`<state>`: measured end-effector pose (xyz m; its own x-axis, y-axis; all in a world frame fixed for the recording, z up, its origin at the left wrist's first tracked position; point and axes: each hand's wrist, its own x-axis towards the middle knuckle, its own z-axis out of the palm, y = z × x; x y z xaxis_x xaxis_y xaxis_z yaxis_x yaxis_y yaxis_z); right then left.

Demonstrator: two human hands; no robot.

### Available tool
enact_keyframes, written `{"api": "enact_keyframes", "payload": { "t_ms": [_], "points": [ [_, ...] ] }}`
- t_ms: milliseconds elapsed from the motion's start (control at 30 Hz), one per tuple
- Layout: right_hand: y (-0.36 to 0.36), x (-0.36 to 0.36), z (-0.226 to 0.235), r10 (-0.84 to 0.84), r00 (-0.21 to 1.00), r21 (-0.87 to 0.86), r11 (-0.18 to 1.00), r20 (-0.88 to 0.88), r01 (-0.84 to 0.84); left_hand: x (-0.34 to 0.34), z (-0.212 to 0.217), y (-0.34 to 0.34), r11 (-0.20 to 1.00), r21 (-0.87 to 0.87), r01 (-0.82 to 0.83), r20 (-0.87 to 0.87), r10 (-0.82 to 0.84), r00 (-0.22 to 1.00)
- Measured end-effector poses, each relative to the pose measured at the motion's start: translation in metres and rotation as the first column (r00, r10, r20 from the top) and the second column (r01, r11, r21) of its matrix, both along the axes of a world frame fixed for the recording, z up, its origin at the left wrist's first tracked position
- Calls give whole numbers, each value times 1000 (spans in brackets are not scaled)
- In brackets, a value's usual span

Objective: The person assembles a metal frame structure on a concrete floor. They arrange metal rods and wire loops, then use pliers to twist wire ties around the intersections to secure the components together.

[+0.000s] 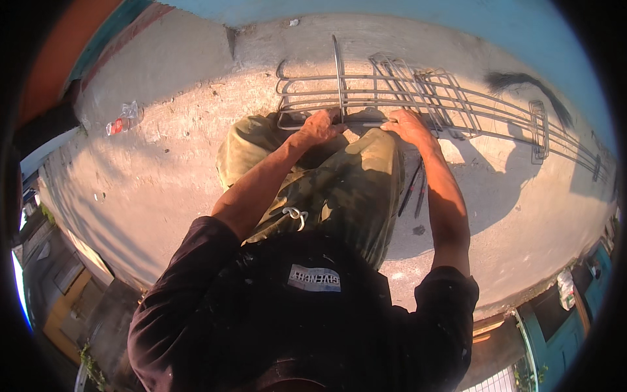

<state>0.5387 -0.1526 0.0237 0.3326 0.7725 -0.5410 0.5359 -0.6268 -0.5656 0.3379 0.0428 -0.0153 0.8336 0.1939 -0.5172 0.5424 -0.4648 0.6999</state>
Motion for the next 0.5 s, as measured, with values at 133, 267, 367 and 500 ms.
{"api": "enact_keyframes", "payload": {
  "t_ms": [133, 267, 367, 500],
  "points": [
    [-2, 6, -5, 23, 999, -32, 999, -33, -24, 8, 12, -9, 996, 84, 39, 109, -48, 993],
    [3, 4, -2, -181, 983, 109, 978, 23, 177, 6, 19, -12, 999, 38, 17, 53, -19, 998],
    [39, 0, 12, -412, 911, -43, 911, -18, 411, 1, 13, -13, 996, 84, -14, 101, 5, 995],
    [105, -29, -10, -457, 888, 225, 861, -49, 456, 6, 19, -11, 999, 51, 10, 77, -14, 997]
  ]
}}
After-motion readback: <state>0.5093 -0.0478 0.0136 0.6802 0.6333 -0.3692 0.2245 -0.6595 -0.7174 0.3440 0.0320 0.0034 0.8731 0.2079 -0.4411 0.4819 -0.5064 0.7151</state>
